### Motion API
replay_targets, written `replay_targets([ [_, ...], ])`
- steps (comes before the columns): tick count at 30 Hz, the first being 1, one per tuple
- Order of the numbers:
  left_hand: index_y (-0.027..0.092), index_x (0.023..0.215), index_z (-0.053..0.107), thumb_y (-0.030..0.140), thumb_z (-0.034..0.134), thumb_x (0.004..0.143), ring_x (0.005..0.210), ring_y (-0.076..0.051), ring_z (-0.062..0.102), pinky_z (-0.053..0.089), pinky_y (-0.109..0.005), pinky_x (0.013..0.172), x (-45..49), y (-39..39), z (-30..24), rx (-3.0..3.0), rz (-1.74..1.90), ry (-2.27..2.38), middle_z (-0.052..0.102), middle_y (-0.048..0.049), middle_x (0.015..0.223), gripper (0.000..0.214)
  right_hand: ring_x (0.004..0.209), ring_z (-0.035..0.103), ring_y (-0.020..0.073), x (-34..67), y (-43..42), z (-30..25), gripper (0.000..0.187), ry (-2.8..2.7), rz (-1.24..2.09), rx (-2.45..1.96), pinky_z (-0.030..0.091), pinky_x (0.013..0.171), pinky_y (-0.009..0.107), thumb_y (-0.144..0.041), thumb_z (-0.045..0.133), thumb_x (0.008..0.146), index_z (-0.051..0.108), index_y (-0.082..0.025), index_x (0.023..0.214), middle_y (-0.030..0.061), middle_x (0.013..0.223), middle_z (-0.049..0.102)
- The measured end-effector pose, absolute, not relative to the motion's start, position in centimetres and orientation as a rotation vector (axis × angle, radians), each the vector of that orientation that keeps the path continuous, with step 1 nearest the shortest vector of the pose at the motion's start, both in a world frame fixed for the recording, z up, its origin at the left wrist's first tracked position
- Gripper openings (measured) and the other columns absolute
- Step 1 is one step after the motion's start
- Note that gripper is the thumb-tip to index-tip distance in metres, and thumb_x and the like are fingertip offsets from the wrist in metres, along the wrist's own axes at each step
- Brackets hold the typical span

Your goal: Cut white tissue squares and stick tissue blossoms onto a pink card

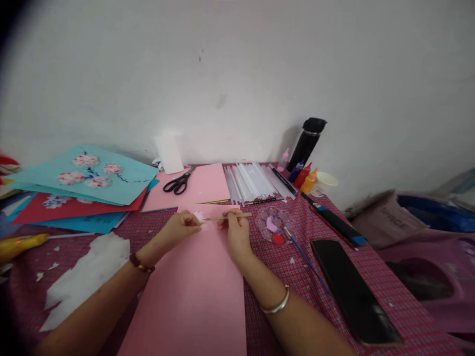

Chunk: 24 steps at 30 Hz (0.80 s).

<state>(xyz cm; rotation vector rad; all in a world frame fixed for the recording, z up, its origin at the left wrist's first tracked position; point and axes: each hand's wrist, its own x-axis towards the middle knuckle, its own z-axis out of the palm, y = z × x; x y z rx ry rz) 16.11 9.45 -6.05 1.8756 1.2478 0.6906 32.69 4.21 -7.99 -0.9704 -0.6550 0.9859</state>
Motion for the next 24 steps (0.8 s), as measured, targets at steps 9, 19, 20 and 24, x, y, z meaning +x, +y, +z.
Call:
replay_targets([
  [9, 0.015, 0.062, 0.06, 0.029, 0.059, 0.065, 0.051, -0.008, 0.042, 0.031, -0.02, 0.049, 16.5, 9.0, -3.9, 1.67, 0.726, 1.21, 0.052, 0.003, 0.056, 0.014, 0.05, 0.057, 0.012, 33.3, 4.6, -7.8, 0.007, -0.596, 0.953, -0.953, 0.045, 0.051, 0.024, -0.024, 0.052, 0.076, 0.057, -0.019, 0.073, -0.0025, 0.054, 0.06],
  [19, 0.016, 0.059, 0.058, 0.025, 0.055, 0.063, 0.058, -0.014, 0.05, 0.035, -0.023, 0.051, 17.0, 10.1, -7.2, 1.824, 0.771, 1.406, 0.057, -0.0001, 0.058, 0.01, 0.048, 0.054, 0.0121, 32.9, 4.3, -8.5, 0.011, -0.851, 0.945, -1.01, 0.045, 0.05, 0.024, -0.023, 0.048, 0.078, 0.056, -0.019, 0.072, -0.0037, 0.052, 0.058],
  [20, 0.016, 0.059, 0.058, 0.025, 0.055, 0.063, 0.058, -0.014, 0.051, 0.035, -0.023, 0.051, 17.0, 10.0, -7.1, 1.824, 0.776, 1.407, 0.057, -0.0002, 0.058, 0.01, 0.049, 0.054, 0.0122, 32.8, 4.3, -8.5, 0.011, -0.868, 0.94, -1.026, 0.045, 0.05, 0.025, -0.023, 0.048, 0.079, 0.056, -0.019, 0.072, -0.0036, 0.053, 0.058],
  [24, 0.016, 0.058, 0.056, 0.023, 0.054, 0.064, 0.057, -0.013, 0.051, 0.036, -0.023, 0.052, 17.0, 9.8, -7.0, 1.825, 0.796, 1.399, 0.055, 0.0005, 0.057, 0.009, 0.05, 0.054, 0.0129, 32.7, 4.4, -8.5, 0.012, -0.944, 0.915, -1.087, 0.045, 0.05, 0.025, -0.025, 0.047, 0.079, 0.055, -0.019, 0.072, -0.0031, 0.055, 0.057],
])
